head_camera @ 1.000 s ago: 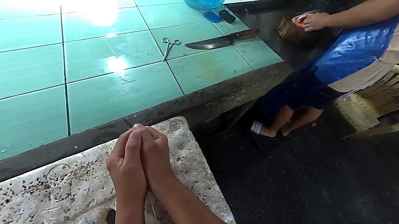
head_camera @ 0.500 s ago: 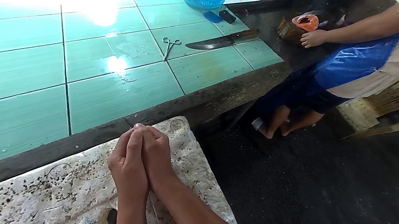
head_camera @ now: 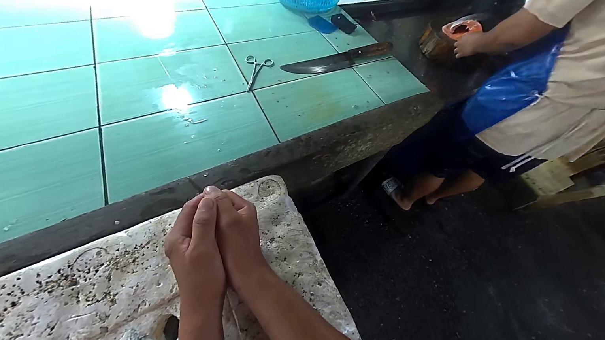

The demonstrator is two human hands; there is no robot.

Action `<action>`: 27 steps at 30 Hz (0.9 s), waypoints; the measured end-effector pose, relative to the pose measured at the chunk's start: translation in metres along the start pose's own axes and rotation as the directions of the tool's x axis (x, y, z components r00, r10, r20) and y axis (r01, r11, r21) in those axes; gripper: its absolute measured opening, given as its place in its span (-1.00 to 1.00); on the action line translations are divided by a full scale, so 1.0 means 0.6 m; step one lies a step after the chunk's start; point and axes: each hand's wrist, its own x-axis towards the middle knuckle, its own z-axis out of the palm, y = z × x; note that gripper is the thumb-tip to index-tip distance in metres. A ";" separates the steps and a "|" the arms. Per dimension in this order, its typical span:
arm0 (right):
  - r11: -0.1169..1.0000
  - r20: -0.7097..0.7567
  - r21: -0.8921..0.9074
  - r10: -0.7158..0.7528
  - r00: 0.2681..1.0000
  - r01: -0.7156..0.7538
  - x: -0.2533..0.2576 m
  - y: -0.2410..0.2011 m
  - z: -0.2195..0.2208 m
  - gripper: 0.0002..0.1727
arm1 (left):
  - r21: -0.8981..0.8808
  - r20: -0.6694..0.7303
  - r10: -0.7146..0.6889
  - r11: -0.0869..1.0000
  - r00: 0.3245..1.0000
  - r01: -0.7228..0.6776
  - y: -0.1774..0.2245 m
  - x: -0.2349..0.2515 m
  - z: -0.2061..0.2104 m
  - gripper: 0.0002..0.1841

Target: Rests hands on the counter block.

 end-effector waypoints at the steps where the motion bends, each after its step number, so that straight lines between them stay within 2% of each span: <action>1: 1.000 0.001 -0.001 0.000 1.000 0.000 0.000 0.000 0.000 -0.54 | 0.002 -0.001 0.000 1.000 1.000 0.000 0.000 0.000 0.000 -0.69; 27: 1.000 0.002 -0.020 0.007 1.000 -0.007 0.001 0.003 0.000 -0.51 | 0.017 0.003 0.015 1.000 1.000 -0.015 -0.001 0.000 -0.001 -0.68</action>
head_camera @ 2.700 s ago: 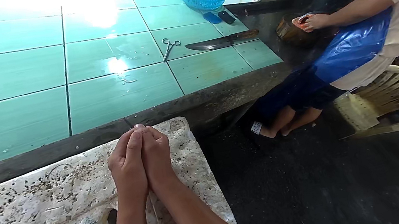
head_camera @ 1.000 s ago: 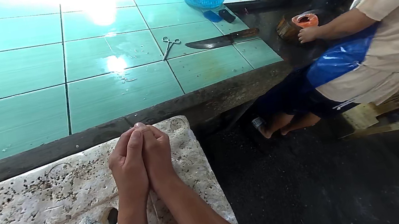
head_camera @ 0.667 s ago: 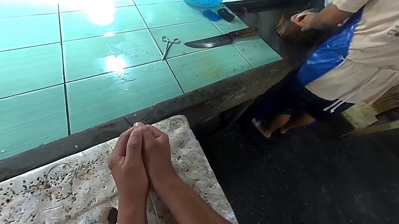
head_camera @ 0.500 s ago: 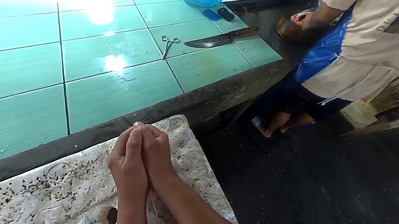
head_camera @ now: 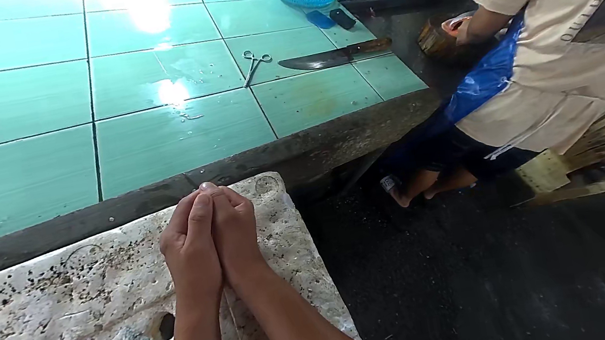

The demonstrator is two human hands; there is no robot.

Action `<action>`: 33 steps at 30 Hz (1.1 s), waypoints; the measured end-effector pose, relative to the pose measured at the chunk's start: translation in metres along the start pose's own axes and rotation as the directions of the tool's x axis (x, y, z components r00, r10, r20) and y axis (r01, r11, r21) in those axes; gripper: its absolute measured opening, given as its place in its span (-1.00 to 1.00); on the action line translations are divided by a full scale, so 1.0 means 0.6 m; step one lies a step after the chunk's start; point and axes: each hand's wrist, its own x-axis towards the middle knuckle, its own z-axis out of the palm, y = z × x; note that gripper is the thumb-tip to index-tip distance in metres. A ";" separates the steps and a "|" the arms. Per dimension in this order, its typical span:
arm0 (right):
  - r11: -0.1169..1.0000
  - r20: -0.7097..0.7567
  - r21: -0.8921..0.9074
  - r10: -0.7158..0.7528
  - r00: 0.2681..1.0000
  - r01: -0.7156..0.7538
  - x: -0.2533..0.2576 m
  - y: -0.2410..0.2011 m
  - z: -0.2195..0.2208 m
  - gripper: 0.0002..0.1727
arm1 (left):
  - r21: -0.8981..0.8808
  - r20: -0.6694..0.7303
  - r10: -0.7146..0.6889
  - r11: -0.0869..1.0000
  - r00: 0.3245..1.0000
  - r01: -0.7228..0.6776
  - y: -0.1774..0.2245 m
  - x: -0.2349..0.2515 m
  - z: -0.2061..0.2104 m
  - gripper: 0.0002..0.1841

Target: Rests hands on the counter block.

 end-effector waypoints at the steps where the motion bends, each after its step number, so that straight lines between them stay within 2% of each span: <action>1: 1.000 0.000 -0.008 0.000 1.000 0.000 0.000 -0.001 0.000 -0.50 | -0.003 0.000 -0.004 1.000 1.000 0.004 0.001 0.000 0.000 -0.68; 33: 1.000 -0.003 -0.018 0.019 1.000 -0.019 -0.001 -0.005 -0.001 -0.53 | -0.011 -0.005 -0.031 0.999 0.999 0.031 0.000 0.000 0.001 -0.69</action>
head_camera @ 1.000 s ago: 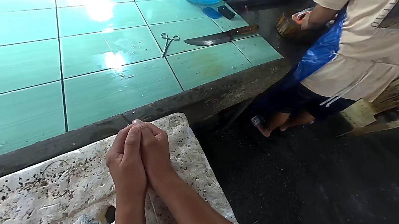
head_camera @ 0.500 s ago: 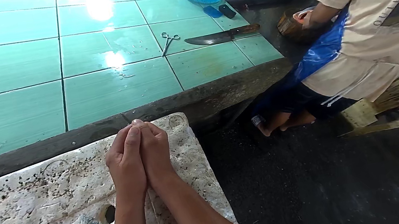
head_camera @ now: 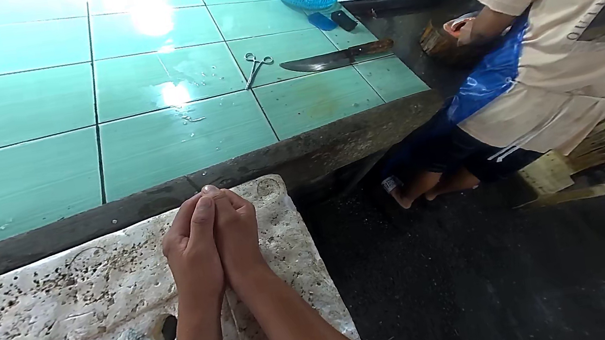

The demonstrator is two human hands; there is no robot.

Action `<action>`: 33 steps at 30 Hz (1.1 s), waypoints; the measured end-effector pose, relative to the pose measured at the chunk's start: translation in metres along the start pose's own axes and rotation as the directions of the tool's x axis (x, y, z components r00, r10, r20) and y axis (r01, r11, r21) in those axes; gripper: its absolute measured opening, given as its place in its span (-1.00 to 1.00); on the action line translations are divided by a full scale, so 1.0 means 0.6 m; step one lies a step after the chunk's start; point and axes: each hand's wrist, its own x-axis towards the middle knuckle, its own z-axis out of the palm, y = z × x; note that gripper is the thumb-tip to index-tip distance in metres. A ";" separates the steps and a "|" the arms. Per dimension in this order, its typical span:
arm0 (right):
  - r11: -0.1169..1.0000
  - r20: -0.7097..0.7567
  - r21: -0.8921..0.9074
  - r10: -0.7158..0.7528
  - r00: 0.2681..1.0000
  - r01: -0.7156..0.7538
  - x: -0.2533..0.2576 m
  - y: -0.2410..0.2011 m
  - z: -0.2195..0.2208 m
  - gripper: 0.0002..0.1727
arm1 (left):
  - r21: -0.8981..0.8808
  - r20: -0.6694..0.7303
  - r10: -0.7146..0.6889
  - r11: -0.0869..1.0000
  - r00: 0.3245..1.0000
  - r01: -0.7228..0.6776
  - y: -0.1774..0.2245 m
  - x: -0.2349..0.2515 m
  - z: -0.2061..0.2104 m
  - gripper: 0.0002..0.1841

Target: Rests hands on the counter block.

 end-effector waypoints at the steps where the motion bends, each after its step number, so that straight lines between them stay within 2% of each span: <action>1: 1.000 -0.001 0.003 0.000 1.000 0.000 0.000 0.000 0.000 -0.53 | -0.002 0.001 0.001 1.000 1.000 -0.001 -0.001 0.000 0.000 -0.69; 33: 0.999 0.007 0.032 -0.014 1.000 0.014 0.001 0.004 0.000 -0.52 | 0.005 0.004 0.010 1.000 1.000 -0.010 -0.001 0.000 -0.001 -0.68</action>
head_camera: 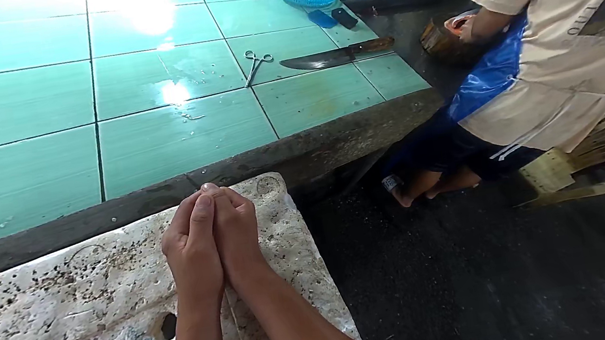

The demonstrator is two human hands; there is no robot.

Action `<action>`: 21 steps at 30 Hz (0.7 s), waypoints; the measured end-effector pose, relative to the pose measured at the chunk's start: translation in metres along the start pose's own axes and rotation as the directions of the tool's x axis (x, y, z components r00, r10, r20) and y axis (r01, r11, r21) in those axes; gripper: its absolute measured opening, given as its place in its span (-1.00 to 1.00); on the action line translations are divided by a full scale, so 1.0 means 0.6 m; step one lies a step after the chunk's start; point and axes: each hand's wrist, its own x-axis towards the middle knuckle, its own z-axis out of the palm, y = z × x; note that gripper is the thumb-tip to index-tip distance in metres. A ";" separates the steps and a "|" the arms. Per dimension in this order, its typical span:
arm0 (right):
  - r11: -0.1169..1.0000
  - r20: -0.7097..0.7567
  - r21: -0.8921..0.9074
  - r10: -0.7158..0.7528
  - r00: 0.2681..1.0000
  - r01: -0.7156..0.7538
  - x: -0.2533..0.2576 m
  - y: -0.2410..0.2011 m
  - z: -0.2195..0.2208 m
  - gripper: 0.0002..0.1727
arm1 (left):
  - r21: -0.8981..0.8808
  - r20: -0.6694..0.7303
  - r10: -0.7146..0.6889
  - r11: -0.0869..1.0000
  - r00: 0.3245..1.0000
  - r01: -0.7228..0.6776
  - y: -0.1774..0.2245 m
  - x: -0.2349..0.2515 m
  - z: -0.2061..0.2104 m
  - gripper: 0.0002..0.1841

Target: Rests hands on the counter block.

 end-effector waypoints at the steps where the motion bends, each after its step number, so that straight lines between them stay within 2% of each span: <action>1: 1.000 0.001 0.003 0.001 1.000 -0.001 0.000 0.000 0.000 -0.52 | -0.001 -0.001 0.001 1.000 1.000 -0.001 0.000 0.000 0.000 -0.68; 21: 0.999 0.004 -0.036 -0.008 1.000 0.008 -0.001 0.001 -0.001 -0.51 | 0.016 0.001 0.022 1.000 1.000 -0.022 0.000 0.000 -0.001 -0.68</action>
